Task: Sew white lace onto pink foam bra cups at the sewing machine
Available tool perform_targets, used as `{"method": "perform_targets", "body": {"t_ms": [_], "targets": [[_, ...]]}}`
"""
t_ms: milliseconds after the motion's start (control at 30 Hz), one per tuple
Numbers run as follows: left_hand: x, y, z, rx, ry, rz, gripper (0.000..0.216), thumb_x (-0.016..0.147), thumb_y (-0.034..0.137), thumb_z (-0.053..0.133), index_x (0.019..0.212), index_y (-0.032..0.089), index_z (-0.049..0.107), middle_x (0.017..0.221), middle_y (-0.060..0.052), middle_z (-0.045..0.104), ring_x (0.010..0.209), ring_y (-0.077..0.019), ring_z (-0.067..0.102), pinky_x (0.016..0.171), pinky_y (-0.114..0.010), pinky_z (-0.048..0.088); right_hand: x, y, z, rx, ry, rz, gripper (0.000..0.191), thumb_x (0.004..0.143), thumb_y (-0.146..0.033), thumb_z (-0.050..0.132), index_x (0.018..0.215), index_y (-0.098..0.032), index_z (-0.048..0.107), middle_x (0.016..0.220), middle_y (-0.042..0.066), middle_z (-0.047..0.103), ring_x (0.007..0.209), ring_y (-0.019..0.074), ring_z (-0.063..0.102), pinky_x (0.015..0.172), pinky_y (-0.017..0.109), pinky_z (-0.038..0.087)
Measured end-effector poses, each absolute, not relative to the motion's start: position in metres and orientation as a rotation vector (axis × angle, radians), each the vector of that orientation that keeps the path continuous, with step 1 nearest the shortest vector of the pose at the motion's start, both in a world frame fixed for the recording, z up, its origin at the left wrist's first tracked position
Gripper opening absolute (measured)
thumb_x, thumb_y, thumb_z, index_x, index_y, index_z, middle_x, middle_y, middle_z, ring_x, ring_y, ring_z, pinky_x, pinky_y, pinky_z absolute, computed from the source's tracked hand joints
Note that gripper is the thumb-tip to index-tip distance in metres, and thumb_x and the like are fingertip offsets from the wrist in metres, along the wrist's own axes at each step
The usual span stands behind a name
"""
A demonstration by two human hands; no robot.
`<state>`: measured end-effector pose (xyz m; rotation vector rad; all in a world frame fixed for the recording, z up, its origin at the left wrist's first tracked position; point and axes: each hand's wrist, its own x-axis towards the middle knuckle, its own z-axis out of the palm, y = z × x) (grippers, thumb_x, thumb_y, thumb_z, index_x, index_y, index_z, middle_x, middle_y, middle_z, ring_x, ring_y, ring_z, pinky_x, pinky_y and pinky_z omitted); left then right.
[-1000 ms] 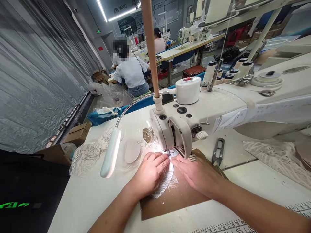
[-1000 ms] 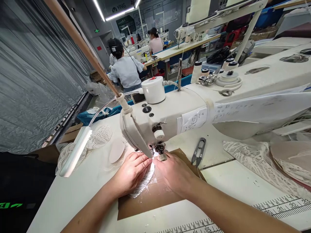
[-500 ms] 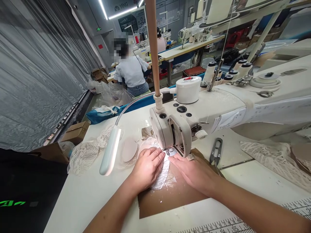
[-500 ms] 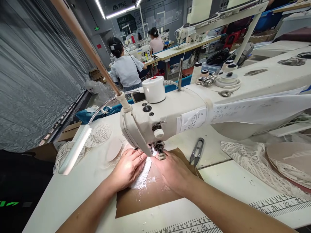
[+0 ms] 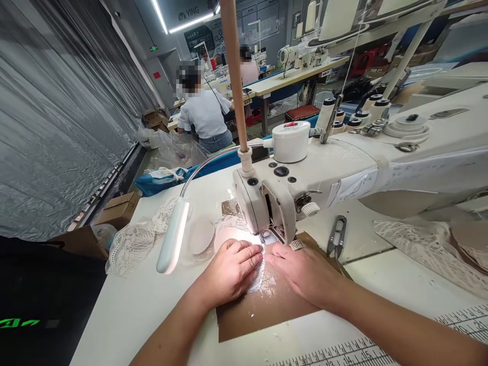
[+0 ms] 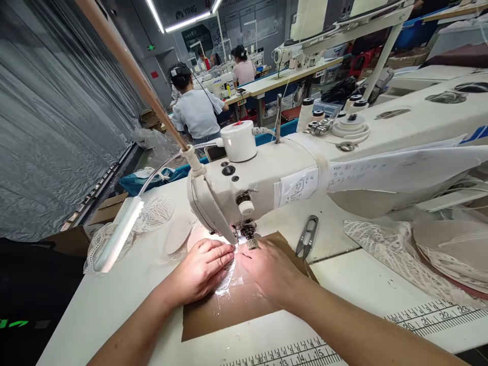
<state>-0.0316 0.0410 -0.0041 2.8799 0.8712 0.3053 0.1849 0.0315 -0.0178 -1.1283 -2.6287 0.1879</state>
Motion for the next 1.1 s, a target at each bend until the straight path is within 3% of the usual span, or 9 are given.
{"method": "perform_targets", "body": {"t_ms": [233, 433, 633, 733, 1100], "targets": [[-0.025, 0.038, -0.007, 2.844, 1.001, 0.303, 0.036, 0.092, 0.024, 0.042, 0.125, 0.016, 0.052, 0.128, -0.009, 0.057, 0.108, -0.0244, 0.052, 0.089, -0.041, 0.043, 0.183, 0.031, -0.019, -1.188, -2.608, 0.146, 0.037, 0.068, -0.002, 0.044, 0.095, -0.017, 0.065, 0.082, 0.007, 0.061, 0.079, 0.0204, 0.051, 0.067, 0.030, 0.035], [-0.024, 0.037, -0.003, 2.777, 1.056, 0.342, 0.033, 0.090, 0.027, 0.046, 0.120, 0.016, 0.054, 0.123, -0.009, 0.058, 0.105, -0.0244, 0.052, 0.089, -0.041, 0.043, 0.185, 0.030, -0.018, -1.266, -2.598, 0.222, 0.042, 0.072, -0.002, 0.043, 0.106, -0.018, 0.061, 0.089, 0.006, 0.062, 0.079, 0.0204, 0.051, 0.068, 0.030, 0.035], [-0.024, 0.035, -0.008, 2.639, 1.102, 0.487, 0.013, 0.088, 0.025, 0.049, 0.090, 0.017, 0.059, 0.092, -0.008, 0.062, 0.086, -0.0199, 0.054, 0.077, -0.035, 0.045, 0.188, 0.030, -0.014, -1.310, -2.587, 0.225, 0.028, 0.077, -0.004, 0.040, 0.092, -0.018, 0.060, 0.083, 0.006, 0.059, 0.073, 0.0192, 0.048, 0.065, 0.029, 0.033], [-0.023, 0.036, -0.013, 2.611, 1.138, 0.545, 0.017, 0.090, 0.019, 0.043, 0.079, 0.017, 0.056, 0.080, -0.006, 0.060, 0.078, -0.0181, 0.052, 0.072, -0.033, 0.043, 0.188, 0.030, -0.015, -1.280, -2.579, 0.204, 0.029, 0.077, -0.004, 0.039, 0.092, -0.018, 0.060, 0.082, 0.005, 0.058, 0.074, 0.0194, 0.046, 0.066, 0.029, 0.032], [-0.029, 0.040, -0.003, 2.425, 1.094, 0.511, 0.016, 0.091, 0.022, 0.042, 0.078, 0.018, 0.051, 0.085, -0.005, 0.059, 0.084, -0.0182, 0.052, 0.079, -0.033, 0.041, 0.188, 0.031, -0.015, -1.173, -2.540, 0.388, 0.033, 0.076, -0.006, 0.041, 0.102, -0.017, 0.059, 0.081, 0.004, 0.057, 0.073, 0.0182, 0.046, 0.064, 0.029, 0.032]]}}
